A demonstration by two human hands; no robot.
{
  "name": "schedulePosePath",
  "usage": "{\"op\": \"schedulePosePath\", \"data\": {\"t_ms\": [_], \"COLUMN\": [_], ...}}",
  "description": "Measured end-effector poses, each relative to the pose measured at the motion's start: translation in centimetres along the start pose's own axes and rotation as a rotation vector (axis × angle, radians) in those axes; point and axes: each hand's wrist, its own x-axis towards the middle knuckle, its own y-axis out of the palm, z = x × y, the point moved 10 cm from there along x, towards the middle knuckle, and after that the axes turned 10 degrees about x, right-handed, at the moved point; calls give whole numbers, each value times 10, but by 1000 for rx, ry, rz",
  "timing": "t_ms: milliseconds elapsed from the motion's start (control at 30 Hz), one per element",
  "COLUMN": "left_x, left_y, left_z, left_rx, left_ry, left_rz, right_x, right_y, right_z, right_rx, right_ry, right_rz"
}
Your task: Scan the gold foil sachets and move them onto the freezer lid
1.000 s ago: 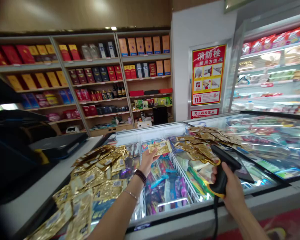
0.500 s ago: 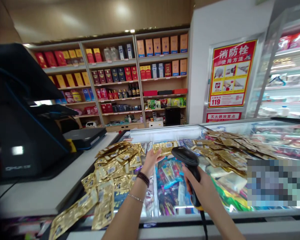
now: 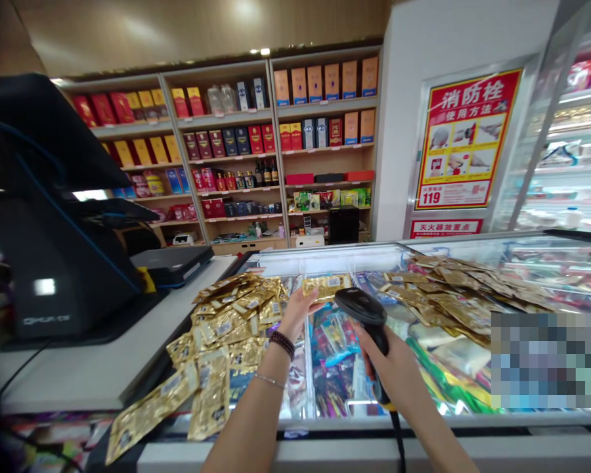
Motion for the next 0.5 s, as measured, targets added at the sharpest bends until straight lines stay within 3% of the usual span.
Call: {"op": "schedulePosePath", "data": {"t_ms": [500], "left_x": [0], "left_y": [-2], "left_z": [2], "left_rx": [-1], "left_ry": [14], "left_rz": [36], "right_x": [2], "right_y": [-1], "right_z": [-6], "right_rx": [31], "right_ry": [-4], "right_rz": [1]}}
